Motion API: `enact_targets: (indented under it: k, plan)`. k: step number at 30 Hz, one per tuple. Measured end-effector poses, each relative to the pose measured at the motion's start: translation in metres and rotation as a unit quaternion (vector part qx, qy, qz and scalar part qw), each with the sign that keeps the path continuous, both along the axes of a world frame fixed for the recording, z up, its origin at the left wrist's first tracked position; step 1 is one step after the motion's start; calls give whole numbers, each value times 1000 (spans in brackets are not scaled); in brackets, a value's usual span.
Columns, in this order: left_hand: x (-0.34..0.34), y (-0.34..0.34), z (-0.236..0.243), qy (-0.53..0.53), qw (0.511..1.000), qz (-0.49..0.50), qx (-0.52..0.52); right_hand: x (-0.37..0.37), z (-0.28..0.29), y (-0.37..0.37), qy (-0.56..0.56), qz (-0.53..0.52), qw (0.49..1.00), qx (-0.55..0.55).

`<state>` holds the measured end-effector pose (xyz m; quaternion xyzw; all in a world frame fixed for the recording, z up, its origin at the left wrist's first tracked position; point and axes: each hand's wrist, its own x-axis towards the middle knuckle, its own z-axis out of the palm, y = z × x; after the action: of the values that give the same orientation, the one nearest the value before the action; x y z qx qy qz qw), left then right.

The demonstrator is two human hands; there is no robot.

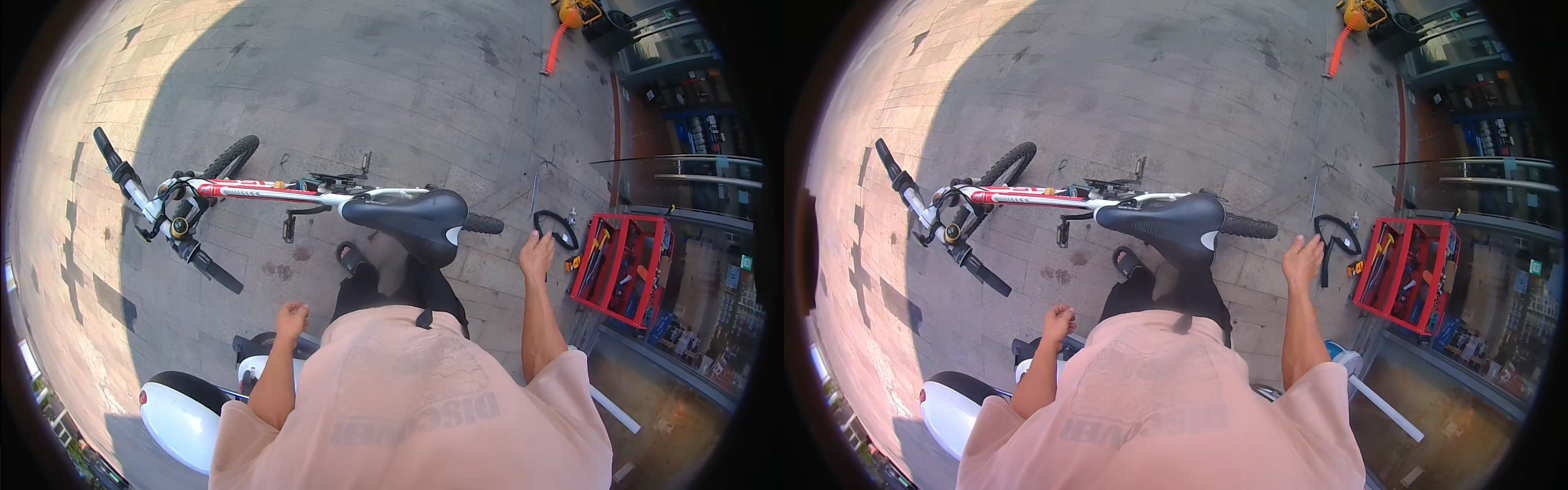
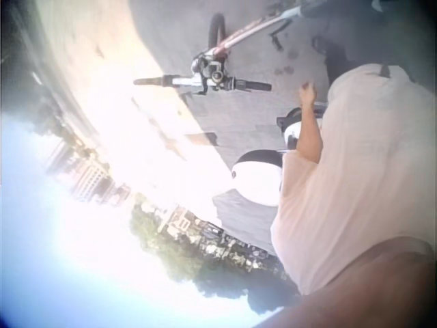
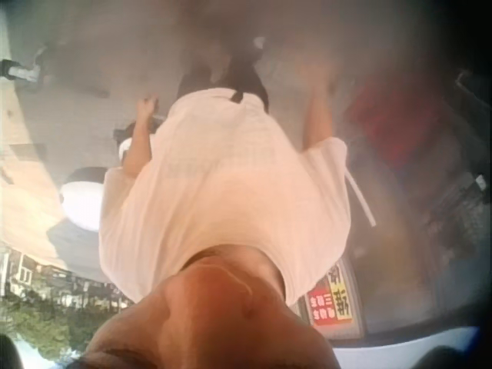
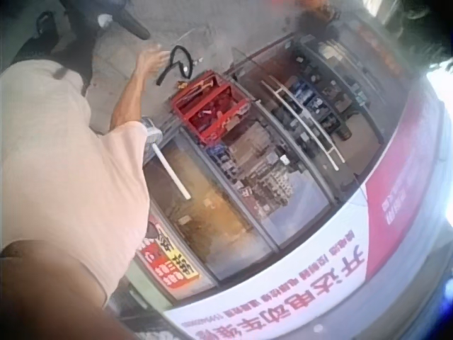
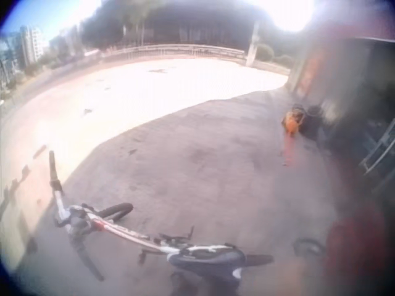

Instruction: The person removes the rear wheel of a mountain bike, deflates the tire, and uses tire levers to pry the tire off the rim. They remove the inner tube, inspect the tire, and then reseat the tire onto the rim before inflating it with an air hose. The person then reattaches the wheel to the bike frame.

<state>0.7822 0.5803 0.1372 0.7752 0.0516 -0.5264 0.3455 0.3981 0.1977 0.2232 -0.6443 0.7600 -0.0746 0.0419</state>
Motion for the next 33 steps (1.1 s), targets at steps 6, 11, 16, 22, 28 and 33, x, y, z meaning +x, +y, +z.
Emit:
enact_targets:
  k: [6, 11, 16, 22, 28, 33]
  plan:
    - [23, -51, 27, -115, 981, -123, -94, 182, 53, 82, -101, 361, 918, -132]
    - [41, -171, 133, -316, 895, -37, -311, 214, 60, 171, -340, 732, 581, 103]
    - [23, -219, 217, -511, 772, -72, -370, 50, 22, 46, -41, 505, 862, 6]
    - [-74, -246, 152, -669, 706, -170, -155, -277, -37, 46, -33, -14, 974, 224]
    - [-236, -235, 143, -335, 580, -529, -521, -298, -85, 41, -325, -116, 827, 443]
    - [-202, -262, 149, -660, 721, -150, -150, -243, -77, -28, -334, 83, 860, 376]
